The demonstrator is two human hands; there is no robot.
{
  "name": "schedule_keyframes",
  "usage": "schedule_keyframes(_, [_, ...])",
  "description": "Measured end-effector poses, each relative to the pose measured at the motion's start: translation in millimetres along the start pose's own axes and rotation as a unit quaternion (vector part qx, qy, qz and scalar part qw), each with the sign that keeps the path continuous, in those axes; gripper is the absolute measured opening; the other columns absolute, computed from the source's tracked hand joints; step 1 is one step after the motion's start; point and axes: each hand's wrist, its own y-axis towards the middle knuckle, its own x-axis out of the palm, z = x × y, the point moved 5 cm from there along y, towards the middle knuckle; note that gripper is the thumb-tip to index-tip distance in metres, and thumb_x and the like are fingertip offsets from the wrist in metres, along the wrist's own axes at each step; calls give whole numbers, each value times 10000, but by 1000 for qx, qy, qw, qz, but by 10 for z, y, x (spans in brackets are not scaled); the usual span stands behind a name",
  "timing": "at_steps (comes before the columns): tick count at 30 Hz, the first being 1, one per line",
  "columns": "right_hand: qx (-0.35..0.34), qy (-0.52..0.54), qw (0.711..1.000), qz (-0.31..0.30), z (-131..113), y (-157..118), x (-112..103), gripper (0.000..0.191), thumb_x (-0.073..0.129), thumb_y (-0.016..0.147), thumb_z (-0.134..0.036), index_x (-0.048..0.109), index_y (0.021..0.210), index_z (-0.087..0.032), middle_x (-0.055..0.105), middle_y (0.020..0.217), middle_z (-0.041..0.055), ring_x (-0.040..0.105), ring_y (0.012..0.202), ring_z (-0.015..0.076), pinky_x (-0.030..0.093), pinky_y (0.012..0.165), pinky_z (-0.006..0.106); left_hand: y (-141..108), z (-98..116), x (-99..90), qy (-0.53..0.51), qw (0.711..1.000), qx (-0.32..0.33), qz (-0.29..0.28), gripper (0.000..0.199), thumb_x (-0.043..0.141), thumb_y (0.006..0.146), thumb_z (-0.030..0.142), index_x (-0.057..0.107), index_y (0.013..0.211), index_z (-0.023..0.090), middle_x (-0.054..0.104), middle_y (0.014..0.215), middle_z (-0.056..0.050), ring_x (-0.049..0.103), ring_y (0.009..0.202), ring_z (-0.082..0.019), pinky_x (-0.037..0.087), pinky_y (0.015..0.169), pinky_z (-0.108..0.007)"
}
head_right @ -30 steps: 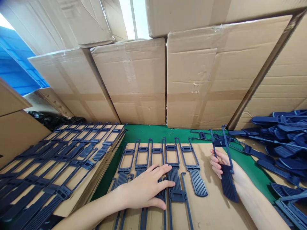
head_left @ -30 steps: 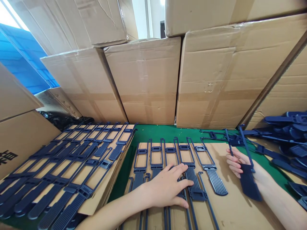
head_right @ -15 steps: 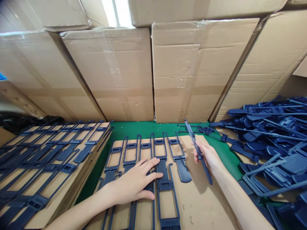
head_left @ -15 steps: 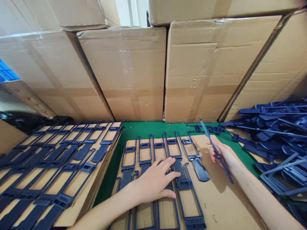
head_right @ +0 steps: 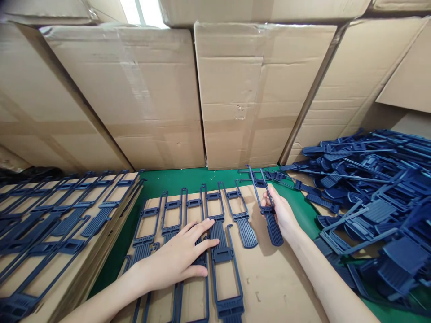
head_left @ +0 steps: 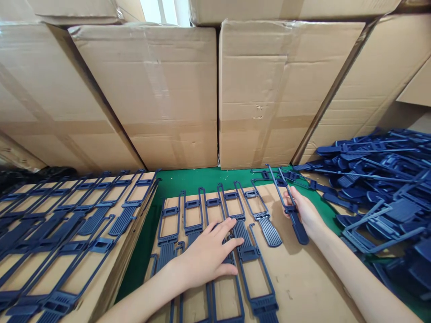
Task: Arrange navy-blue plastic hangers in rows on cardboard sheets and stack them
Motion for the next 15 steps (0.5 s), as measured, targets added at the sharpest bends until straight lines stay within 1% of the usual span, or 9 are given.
schedule_keyframes(3, [-5, 9, 1000, 16, 1, -9, -18, 422, 644, 759, -589, 582, 910, -199, 514, 544, -45, 458, 405, 104, 390, 346, 208, -2, -5, 5, -3, 1000, -6, -2, 638, 722, 769, 442, 516, 1329, 218, 331, 1494, -194, 269, 1397, -358, 300, 1091, -554])
schedule_keyframes(5, [-7, -3, 1000, 7, -1, -13, -6, 424, 651, 768, -560, 597, 968, -189, 516, 558, -38, 459, 412, 106, 394, 349, 212, -2, -6, 2, -4, 1000, -8, -3, 632, 724, 769, 439, 518, 1326, 225, 336, 1494, -184, 272, 1396, -355, 303, 1092, -551])
schedule_keyframes(8, [-12, -18, 1000, -9, -15, -15, 16, 416, 651, 775, -549, 602, 968, -184, 510, 557, -36, 456, 419, 106, 394, 353, 210, 0, -9, 4, 1, 1000, -7, -4, 619, 714, 774, 450, 521, 1319, 228, 342, 1491, -182, 276, 1396, -352, 308, 1088, -552])
schedule_keyframes(15, [-1, -22, 1000, -10, -21, -45, 28, 427, 660, 759, -560, 601, 971, -195, 522, 560, -42, 467, 433, 100, 408, 379, 204, 10, -9, -2, -8, 1000, -8, -1, 623, 730, 765, 429, 527, 1316, 222, 344, 1489, -186, 277, 1393, -362, 310, 1087, -555])
